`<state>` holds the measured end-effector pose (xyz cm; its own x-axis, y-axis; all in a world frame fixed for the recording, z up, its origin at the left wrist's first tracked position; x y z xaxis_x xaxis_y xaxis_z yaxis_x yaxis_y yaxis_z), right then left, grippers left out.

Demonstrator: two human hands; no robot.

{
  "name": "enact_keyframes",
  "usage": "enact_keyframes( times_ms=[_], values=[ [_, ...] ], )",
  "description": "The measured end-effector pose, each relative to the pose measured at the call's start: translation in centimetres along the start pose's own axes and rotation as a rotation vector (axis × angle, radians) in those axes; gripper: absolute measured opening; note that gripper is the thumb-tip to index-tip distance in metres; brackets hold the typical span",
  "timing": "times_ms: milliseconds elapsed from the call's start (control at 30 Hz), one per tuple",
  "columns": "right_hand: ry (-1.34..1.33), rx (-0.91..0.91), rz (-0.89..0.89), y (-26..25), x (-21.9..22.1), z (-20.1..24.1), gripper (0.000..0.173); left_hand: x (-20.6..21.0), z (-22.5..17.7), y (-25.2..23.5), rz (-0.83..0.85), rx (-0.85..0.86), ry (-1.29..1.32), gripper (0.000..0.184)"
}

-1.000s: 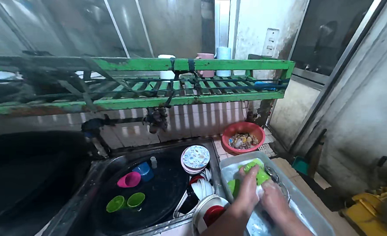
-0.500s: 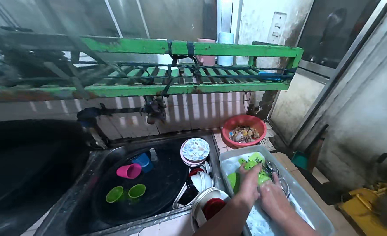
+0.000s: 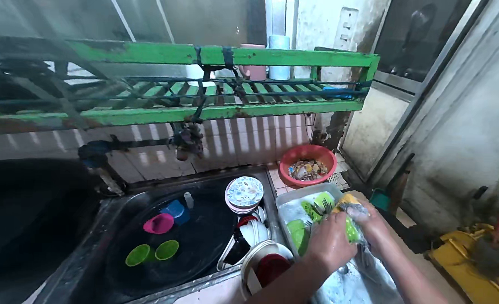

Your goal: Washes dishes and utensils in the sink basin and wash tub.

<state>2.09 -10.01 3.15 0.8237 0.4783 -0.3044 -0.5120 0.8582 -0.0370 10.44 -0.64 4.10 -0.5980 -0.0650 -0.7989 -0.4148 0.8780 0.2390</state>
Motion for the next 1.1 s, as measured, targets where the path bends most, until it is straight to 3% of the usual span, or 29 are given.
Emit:
enact_keyframes(
  times_ms=[67,200,367,500,667,833,900,967,1100],
  values=[
    [0.051,0.005,-0.022,0.0,0.1,-0.3,0.048,0.0,0.0,0.1,0.011,0.024,-0.053,0.073],
    [0.331,-0.383,-0.090,3.8,2.1,3.0,0.054,-1.3,2.4,-1.4,-0.062,-0.054,0.025,0.052],
    [0.075,-0.059,-0.102,0.9,0.6,1.3,0.056,-1.1,0.3,0.1,-0.064,0.042,-0.067,0.066],
    [0.231,-0.291,-0.069,3.1,2.2,3.5,0.057,-3.2,2.2,-0.7,-0.150,0.024,0.001,0.056],
    [0.358,-0.221,0.188,6.3,0.8,2.0,0.062,-11.0,12.8,-1.1,-0.423,-0.157,0.011,0.067],
    [0.511,-0.147,0.222,8.6,-5.3,-2.1,0.065,-16.3,30.5,2.4,-0.475,-0.583,-0.132,0.054],
    [0.584,-0.149,0.245,9.0,-5.8,-3.1,0.060,-16.7,33.5,3.0,-0.471,-0.683,-0.137,0.047],
    [0.704,-0.224,0.280,9.2,-5.2,-3.5,0.054,-17.0,31.6,2.2,-0.501,-0.631,-0.142,0.044],
    [0.871,-0.235,0.365,9.3,-3.7,-4.1,0.052,-13.5,20.3,-2.5,-0.412,-0.330,-0.229,0.043]
  ],
)
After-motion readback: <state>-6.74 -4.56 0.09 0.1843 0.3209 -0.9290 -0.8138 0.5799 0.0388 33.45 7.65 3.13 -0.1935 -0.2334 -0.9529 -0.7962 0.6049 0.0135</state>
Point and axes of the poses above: each hand's wrist, its own y-axis away from the middle knuckle, its own x-axis out of the palm, z = x × y, the point moved 7 cm from there along -y, towards the middle knuckle, and after that the axes turned 10 degrees about -x, right-handed, at the moved point
